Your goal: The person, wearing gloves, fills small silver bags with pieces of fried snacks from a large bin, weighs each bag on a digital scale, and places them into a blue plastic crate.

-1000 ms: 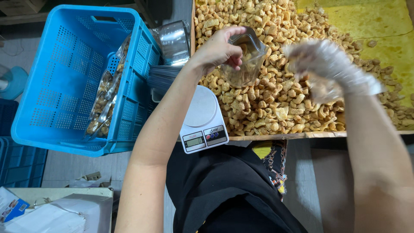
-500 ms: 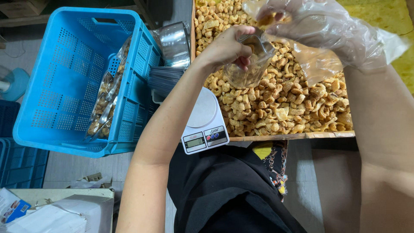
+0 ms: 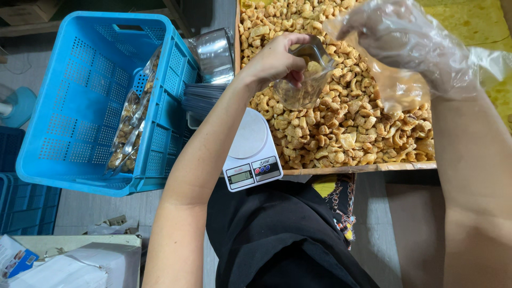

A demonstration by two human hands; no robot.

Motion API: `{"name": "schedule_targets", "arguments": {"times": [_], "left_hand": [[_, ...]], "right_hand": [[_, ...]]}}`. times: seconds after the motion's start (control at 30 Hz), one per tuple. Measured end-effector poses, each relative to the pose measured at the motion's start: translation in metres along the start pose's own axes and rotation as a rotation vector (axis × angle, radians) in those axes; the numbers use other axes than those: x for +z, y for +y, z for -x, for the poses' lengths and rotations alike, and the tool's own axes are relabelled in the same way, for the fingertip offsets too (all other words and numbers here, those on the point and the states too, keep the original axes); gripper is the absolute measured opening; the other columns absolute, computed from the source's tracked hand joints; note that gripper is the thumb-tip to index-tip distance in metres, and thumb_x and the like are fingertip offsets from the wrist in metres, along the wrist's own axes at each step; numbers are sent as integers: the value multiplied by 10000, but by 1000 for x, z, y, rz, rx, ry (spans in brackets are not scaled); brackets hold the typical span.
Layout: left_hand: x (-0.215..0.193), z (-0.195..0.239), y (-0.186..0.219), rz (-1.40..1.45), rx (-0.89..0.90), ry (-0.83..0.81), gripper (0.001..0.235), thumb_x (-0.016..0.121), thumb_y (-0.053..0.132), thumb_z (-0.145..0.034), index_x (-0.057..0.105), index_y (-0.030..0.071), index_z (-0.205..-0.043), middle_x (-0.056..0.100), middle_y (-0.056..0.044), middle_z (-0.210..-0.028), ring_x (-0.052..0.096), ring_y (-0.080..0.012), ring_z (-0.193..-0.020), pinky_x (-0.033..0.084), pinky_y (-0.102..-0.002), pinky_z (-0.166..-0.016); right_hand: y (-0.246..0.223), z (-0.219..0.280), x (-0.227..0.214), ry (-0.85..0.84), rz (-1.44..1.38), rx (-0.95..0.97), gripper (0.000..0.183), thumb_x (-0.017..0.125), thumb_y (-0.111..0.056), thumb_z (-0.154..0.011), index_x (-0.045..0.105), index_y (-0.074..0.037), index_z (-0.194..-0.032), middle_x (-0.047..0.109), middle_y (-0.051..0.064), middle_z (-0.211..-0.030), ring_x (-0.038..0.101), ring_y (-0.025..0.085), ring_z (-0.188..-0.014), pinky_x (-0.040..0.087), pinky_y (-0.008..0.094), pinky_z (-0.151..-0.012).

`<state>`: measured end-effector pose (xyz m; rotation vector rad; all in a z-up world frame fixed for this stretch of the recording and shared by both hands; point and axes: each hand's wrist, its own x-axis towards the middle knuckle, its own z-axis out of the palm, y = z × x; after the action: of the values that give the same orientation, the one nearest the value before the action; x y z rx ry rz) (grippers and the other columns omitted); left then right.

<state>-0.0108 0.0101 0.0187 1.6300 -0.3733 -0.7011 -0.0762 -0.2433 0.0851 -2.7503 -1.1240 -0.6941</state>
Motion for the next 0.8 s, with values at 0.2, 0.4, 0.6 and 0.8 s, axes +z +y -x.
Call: {"name": "schedule_targets", "arguments": {"times": [0.2,0.4,0.6,0.8], "left_hand": [[-22,30,4,27,24,50,773,598,-108,-787,346,-23,-1513,708,-168,-1097,714,-146,-650,689,-289,-614],[-43,128,17,-14,145,147,716,607,-71,-846,396,-25,-1529,692,-94,-810,703,-157,-656,643,-314,-639],[-35,186,-3,61,132,256,652,626,-77,-870,419,-54,-1487,603,-147,-1253,701,-160,-715,649,-327,-670],[-35,191,-32,186,72,340,662,627,-76,-878,382,-56,-1492,585,-188,-1350,715,-173,-735,648,-320,-667]], "right_hand": [[16,40,47,-348,-244,371,246,648,-156,-1019,730,-163,-1251,774,127,-1069,737,265,-856,597,406,-810],[-9,57,71,-619,-393,749,309,642,-264,-1009,733,-184,-1293,750,143,-1151,700,308,-1031,549,477,-933],[-30,70,107,-483,-678,998,361,700,-260,-961,695,-161,-1308,720,132,-1216,671,262,-1069,542,442,-916],[-26,91,147,-482,-631,1034,325,660,-202,-1011,706,-163,-1330,729,157,-1179,677,289,-864,559,404,-728]]}}
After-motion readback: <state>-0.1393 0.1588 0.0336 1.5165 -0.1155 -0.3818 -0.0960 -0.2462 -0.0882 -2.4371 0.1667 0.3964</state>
